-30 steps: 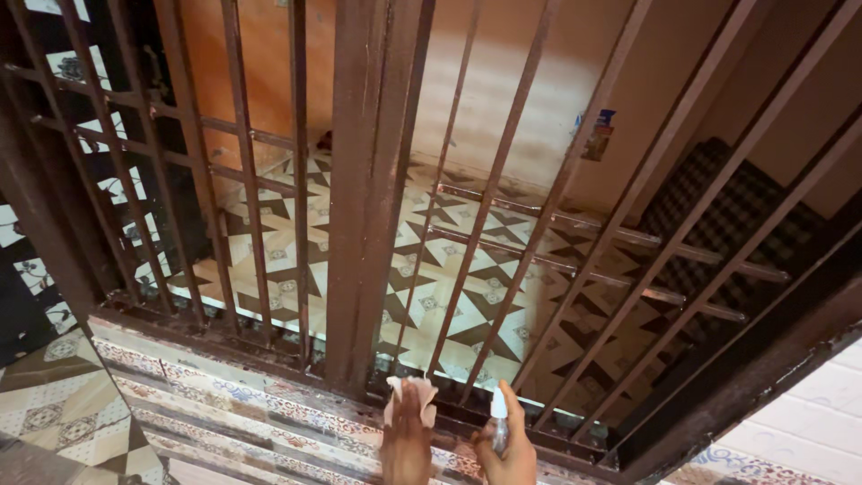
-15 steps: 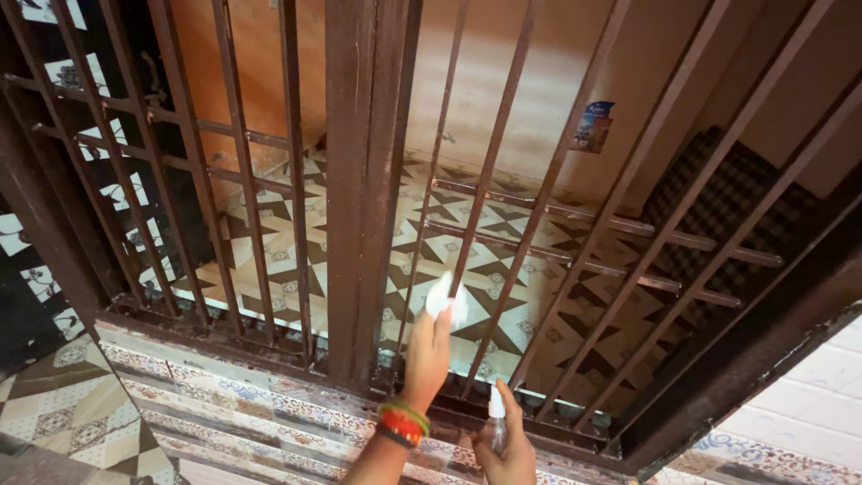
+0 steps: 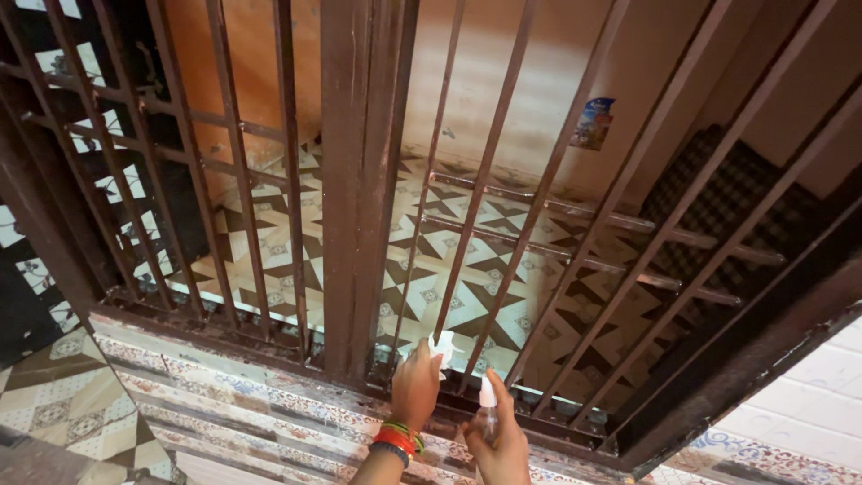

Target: The person cleans a metal gate by spraying a liquid from a spray bottle and wiping the bars with a white cloth. The person repeatedly sprays and wipes different sections of the gate, focusing on the lower and middle areas.

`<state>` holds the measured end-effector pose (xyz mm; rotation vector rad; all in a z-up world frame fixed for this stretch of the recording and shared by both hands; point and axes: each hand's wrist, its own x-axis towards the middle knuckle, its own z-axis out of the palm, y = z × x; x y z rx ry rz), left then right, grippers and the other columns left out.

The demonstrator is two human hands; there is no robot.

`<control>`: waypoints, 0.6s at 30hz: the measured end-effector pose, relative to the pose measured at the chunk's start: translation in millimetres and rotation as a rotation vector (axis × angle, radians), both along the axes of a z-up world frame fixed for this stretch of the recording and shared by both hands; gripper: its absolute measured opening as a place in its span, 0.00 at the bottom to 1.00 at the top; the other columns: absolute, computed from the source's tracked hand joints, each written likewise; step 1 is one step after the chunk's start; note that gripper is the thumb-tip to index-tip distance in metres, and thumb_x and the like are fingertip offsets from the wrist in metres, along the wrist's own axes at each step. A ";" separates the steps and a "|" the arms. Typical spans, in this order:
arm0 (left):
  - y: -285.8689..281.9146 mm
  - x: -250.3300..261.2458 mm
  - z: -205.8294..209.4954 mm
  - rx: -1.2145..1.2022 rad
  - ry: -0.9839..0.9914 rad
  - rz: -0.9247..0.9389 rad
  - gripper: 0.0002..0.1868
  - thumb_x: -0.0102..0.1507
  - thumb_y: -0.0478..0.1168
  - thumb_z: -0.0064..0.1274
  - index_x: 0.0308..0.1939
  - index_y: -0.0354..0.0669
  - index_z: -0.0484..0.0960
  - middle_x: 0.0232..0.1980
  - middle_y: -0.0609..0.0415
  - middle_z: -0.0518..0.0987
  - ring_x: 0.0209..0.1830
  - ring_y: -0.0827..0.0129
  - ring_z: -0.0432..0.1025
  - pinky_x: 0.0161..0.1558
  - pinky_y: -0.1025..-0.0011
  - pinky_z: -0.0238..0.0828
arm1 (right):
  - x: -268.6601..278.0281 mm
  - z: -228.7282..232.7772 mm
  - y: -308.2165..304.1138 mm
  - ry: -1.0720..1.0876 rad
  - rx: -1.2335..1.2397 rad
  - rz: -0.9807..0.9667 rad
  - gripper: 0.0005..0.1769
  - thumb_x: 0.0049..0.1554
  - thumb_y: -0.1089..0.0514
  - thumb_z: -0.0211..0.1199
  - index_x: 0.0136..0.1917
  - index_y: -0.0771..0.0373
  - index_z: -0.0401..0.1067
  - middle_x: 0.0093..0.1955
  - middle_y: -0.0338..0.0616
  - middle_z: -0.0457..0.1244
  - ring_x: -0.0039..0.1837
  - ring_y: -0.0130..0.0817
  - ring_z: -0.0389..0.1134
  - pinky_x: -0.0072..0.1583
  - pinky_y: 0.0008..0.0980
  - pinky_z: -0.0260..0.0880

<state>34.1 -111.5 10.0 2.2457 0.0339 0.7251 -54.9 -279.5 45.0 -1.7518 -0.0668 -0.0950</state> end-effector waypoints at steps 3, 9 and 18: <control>2.3 -9.7 -22.3 0.036 0.014 0.014 0.13 0.68 0.45 0.48 0.50 0.41 0.73 0.44 0.42 0.81 0.47 0.44 0.75 0.45 0.51 0.71 | -0.7 -3.3 0.6 -0.044 -0.063 0.005 0.57 0.43 0.76 0.60 0.79 0.36 0.53 0.40 0.41 0.67 0.39 0.28 0.72 0.40 0.28 0.74; -8.9 -6.6 -36.1 -0.123 -0.070 0.019 0.12 0.68 0.43 0.48 0.50 0.39 0.72 0.47 0.41 0.81 0.48 0.44 0.75 0.46 0.53 0.73 | -2.5 -14.5 -6.3 -0.060 -0.058 0.019 0.55 0.44 0.75 0.60 0.79 0.37 0.55 0.38 0.41 0.66 0.39 0.27 0.69 0.43 0.29 0.73; -4.4 -15.8 -23.2 -0.113 -0.042 0.000 0.12 0.68 0.42 0.47 0.51 0.39 0.72 0.45 0.38 0.81 0.46 0.41 0.76 0.44 0.51 0.73 | -13.2 21.8 13.2 -0.333 -0.295 -0.163 0.48 0.47 0.68 0.65 0.76 0.41 0.56 0.45 0.45 0.71 0.44 0.36 0.75 0.49 0.34 0.75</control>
